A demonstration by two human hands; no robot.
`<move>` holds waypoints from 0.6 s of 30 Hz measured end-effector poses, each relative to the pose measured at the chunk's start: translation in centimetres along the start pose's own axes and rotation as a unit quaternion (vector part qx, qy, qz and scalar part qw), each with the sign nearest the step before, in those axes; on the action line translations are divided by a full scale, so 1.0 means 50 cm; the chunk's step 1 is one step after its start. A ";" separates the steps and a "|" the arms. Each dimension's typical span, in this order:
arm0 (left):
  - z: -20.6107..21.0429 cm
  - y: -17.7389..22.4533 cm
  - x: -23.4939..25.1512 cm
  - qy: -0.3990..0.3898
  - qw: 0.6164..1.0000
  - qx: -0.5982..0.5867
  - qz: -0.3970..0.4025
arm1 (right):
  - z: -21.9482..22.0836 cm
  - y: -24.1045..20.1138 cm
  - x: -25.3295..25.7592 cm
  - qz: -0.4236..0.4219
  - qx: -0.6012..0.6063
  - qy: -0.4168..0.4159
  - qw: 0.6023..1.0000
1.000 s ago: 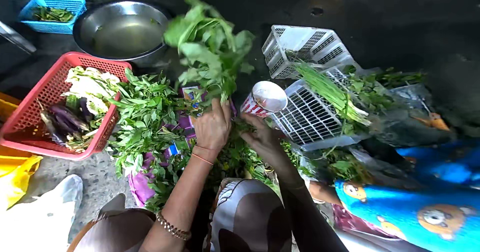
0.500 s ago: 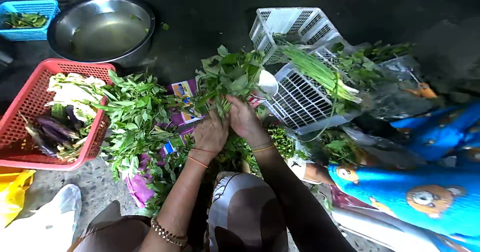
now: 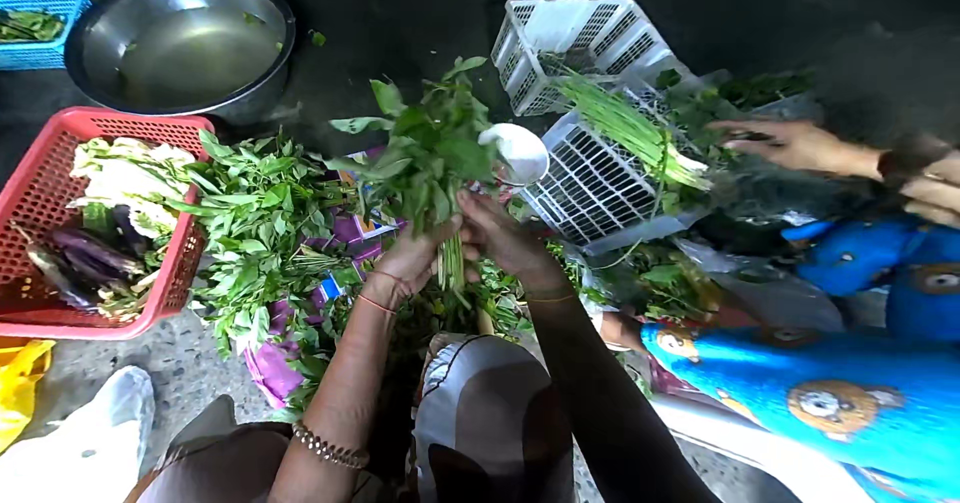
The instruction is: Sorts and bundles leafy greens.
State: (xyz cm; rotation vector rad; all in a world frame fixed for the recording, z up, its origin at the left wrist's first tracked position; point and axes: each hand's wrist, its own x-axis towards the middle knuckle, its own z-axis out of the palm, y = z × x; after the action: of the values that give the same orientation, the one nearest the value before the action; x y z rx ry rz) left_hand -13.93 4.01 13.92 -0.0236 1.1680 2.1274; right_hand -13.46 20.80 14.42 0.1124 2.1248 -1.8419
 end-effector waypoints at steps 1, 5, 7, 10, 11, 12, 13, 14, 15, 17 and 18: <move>0.004 0.001 0.002 0.042 0.999 -0.010 0.015 | 0.002 0.006 -0.009 -0.014 -0.017 0.016 1.000; -0.016 -0.003 0.002 0.127 0.989 -0.018 0.075 | 0.023 0.054 -0.035 0.017 0.101 0.128 0.986; -0.020 -0.008 0.002 0.146 0.986 0.003 0.085 | 0.037 0.059 -0.051 0.040 0.104 0.121 0.986; -0.010 -0.026 0.005 0.154 0.981 0.042 0.107 | 0.062 0.038 -0.065 0.060 0.050 0.089 0.993; -0.002 -0.031 0.007 0.167 0.976 0.069 0.120 | 0.067 0.030 -0.064 0.066 0.003 0.088 0.994; 0.004 -0.035 0.008 0.178 0.970 0.105 0.127 | 0.069 0.026 -0.061 0.068 -0.055 0.082 0.993; 0.005 -0.039 0.008 0.183 0.963 0.148 0.128 | 0.069 0.026 -0.058 0.068 -0.112 0.075 0.989; 0.002 -0.044 0.008 0.188 0.956 0.186 0.129 | 0.068 0.027 -0.056 0.063 -0.163 0.069 0.982; -0.003 -0.047 0.009 0.192 0.948 0.218 0.130 | 0.066 0.030 -0.054 0.051 -0.210 0.069 0.974; -0.015 -0.050 0.007 0.198 0.936 0.266 0.122 | 0.061 0.043 -0.051 0.012 -0.287 0.082 0.954; -0.018 -0.051 0.006 0.202 0.932 0.281 0.110 | 0.057 0.049 -0.049 -0.002 -0.313 0.086 0.946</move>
State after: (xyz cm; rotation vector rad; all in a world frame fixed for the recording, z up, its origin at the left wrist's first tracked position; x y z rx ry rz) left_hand -12.93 4.40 11.42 -0.0762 2.0790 1.9417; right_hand -9.95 18.79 12.49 0.1200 2.7195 -1.1067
